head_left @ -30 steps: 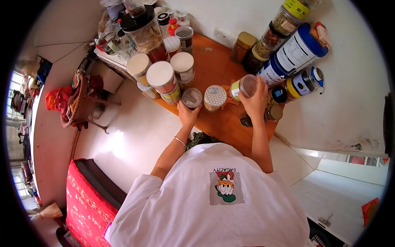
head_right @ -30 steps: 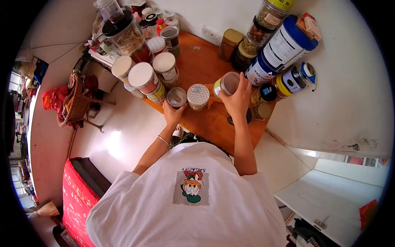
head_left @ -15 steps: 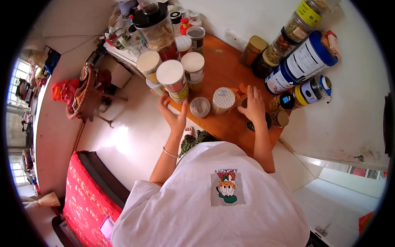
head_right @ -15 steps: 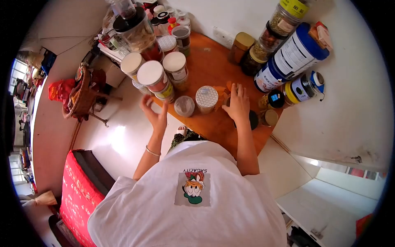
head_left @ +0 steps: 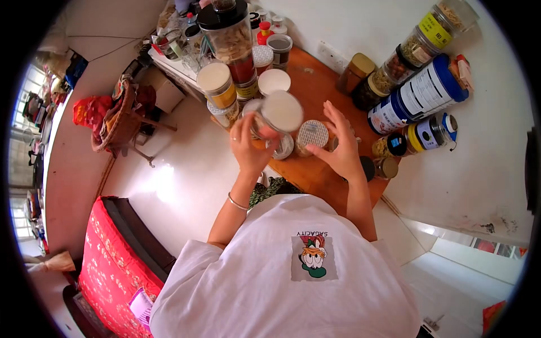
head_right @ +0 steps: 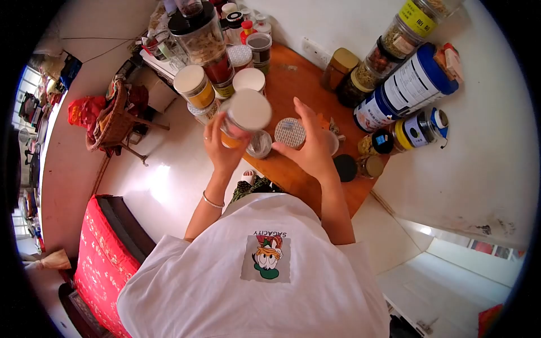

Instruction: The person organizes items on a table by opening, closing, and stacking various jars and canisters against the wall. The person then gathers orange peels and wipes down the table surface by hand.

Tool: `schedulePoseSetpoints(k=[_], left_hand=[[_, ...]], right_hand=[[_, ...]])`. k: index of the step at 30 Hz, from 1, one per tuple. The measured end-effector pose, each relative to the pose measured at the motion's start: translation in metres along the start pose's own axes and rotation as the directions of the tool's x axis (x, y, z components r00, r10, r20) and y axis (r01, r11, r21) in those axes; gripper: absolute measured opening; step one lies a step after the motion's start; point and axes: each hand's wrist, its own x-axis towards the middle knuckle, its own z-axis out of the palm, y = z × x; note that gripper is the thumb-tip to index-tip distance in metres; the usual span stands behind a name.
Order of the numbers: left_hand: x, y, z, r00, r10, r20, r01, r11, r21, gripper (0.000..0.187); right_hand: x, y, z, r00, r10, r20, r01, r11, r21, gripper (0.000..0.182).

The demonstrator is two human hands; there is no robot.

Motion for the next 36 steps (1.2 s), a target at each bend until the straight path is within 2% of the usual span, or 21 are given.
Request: schedulePoseSetpoints(k=[1,2,3,5,6,7,9,13,14,15,17,19,21,23,25,26,27,29,30,33,36], left_hand=[[-0.004,0.008,-0.003,1.0,-0.002,0.003,0.002,1.0,-0.004,0.079],[-0.006,0.015,-0.006,0.994,0.089,0.068,-0.086,0.995,-0.054,0.081],[-0.009,0.021,-0.007,0.975,0.183,0.128,-0.169,0.979,-0.111,0.082],[-0.013,0.029,-0.006,0.974,0.188,0.123,-0.171,0.976,-0.134,0.082],[-0.013,0.031,-0.006,0.974,0.194,0.117,-0.176,0.973,-0.153,0.082],[-0.011,0.032,-0.006,0.974,0.195,0.117,-0.176,0.972,-0.156,0.082],[-0.006,0.034,-0.007,0.955,0.273,0.114,-0.259,0.958,-0.127,0.083],[0.001,0.049,-0.005,0.954,0.246,0.172,-0.231,0.967,-0.106,0.081],[0.001,0.052,-0.003,0.945,0.215,0.246,-0.202,0.976,-0.078,0.083],[0.002,0.054,-0.001,0.931,0.183,0.316,-0.177,0.983,-0.049,0.084],[0.001,0.049,0.007,0.925,0.185,0.331,-0.155,0.981,-0.116,0.086],[0.005,0.055,0.009,0.927,0.082,0.366,0.028,0.958,-0.286,0.087],[0.016,0.063,0.013,0.912,0.084,0.401,0.058,0.943,-0.329,0.086],[0.032,0.07,0.023,0.881,0.086,0.466,0.158,0.874,-0.46,0.083],[0.054,0.07,0.045,0.845,0.006,0.535,0.357,0.739,-0.572,0.082],[0.066,0.063,0.064,0.867,0.039,0.497,0.282,0.784,-0.553,0.081],[0.079,0.055,0.084,0.886,0.073,0.458,0.205,0.824,-0.529,0.081],[0.109,0.06,0.117,0.903,0.104,0.416,0.133,0.855,-0.501,0.075],[0.13,0.077,0.12,0.858,0.034,0.513,0.274,0.813,-0.513,0.073],[0.151,0.049,0.216,0.84,0.159,0.519,0.223,0.771,-0.597,0.076],[0.17,0.051,0.271,0.813,0.273,0.515,0.131,0.775,-0.618,0.079]], right_hand=[[0.0,-0.006,0.005,1.0,-0.003,-0.016,0.007,0.98,0.2,0.086],[-0.001,-0.005,0.009,1.0,0.017,0.011,-0.02,0.96,0.28,0.093],[-0.001,-0.001,0.01,1.0,0.02,0.01,-0.022,0.961,0.276,0.093],[0.0,0.009,0.012,0.992,-0.084,0.091,0.051,0.948,0.315,0.095],[0.0,0.011,0.013,0.994,-0.061,0.093,0.019,0.917,0.399,0.093],[-0.001,0.012,0.013,0.994,-0.06,0.091,0.019,0.918,0.396,0.093],[-0.002,0.009,0.012,0.998,-0.015,0.055,-0.018,0.836,0.548,0.088],[-0.003,-0.008,0.01,1.0,-0.005,-0.028,0.015,0.919,0.395,0.09],[-0.006,-0.017,0.008,0.997,-0.07,-0.034,0.074,0.991,0.116,0.092],[-0.007,-0.025,0.006,0.991,-0.132,-0.022,0.126,0.977,-0.175,0.094],[-0.011,-0.022,0.005,0.991,-0.13,-0.038,0.12,0.972,-0.2,0.101],[-0.013,-0.019,0.0,0.991,-0.087,-0.106,0.089,0.996,0.012,0.105],[-0.015,-0.017,-0.009,0.988,-0.101,-0.116,0.095,0.994,-0.057,0.107],[-0.016,-0.016,-0.015,0.965,-0.173,-0.196,0.139,0.975,-0.174,0.104],[-0.021,-0.008,-0.019,0.962,-0.072,-0.262,0.082,0.996,0.025,0.1],[-0.023,-0.008,-0.023,0.952,-0.057,-0.301,0.079,0.995,0.061,0.093],[-0.026,-0.005,-0.027,0.949,-0.052,-0.312,0.073,0.996,0.056,0.093],[-0.033,0.006,-0.036,0.948,-0.008,-0.317,0.024,0.999,0.046,0.086],[-0.036,0.007,-0.038,0.942,0.026,-0.336,-0.01,0.999,0.05,0.08],[-0.049,0.019,-0.045,0.937,0.093,-0.336,-0.091,0.996,0.024,0.078],[-0.059,0.031,-0.047,0.922,0.138,-0.363,-0.16,0.987,-0.033,0.074]])
